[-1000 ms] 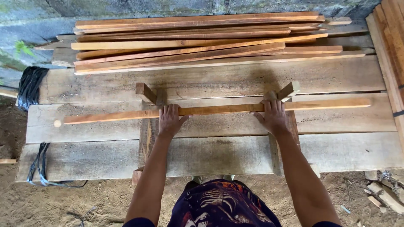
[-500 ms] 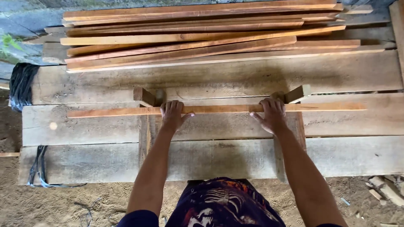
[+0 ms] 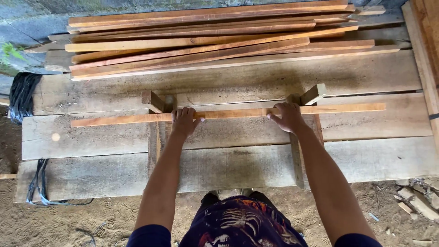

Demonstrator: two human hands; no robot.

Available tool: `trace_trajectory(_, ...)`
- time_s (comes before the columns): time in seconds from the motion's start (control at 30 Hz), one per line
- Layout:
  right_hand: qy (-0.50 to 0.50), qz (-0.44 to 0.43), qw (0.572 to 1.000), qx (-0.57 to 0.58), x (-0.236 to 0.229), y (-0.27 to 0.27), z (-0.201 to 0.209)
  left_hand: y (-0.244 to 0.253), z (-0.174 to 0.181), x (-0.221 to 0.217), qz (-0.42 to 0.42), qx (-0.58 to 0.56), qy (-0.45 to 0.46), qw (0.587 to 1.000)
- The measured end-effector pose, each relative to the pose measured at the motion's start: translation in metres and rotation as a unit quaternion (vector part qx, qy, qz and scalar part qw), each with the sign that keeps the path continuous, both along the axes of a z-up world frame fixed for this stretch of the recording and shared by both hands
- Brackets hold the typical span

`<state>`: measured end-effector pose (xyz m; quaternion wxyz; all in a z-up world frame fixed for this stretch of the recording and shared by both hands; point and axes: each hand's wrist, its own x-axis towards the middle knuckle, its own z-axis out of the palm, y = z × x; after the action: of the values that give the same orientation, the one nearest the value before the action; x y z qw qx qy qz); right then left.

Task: Sorting and arranging thin wooden slats on a workbench.

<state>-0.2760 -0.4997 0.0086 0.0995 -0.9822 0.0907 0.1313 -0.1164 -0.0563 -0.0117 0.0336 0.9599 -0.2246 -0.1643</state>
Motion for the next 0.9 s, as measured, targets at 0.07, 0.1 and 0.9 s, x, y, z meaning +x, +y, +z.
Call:
trace_trajectory(0.07, 0.005, -0.018, 1.000, 0.001, -0.004, 0.017, 0.013, 0.000, -0.005, -0.004, 0.003, 0.001, -0.002, 1.000)
trace_trajectory(0.1, 0.010, -0.036, 0.999, 0.003, -0.004, 0.026, 0.020, 0.000, -0.007, -0.004, 0.007, 0.003, -0.004, 1.000)
trace_trajectory(0.9, 0.100, -0.001, 0.992, 0.076, -0.006, 0.026, 0.082, -0.008, 0.033, 0.004, -0.006, 0.090, 0.078, 0.993)
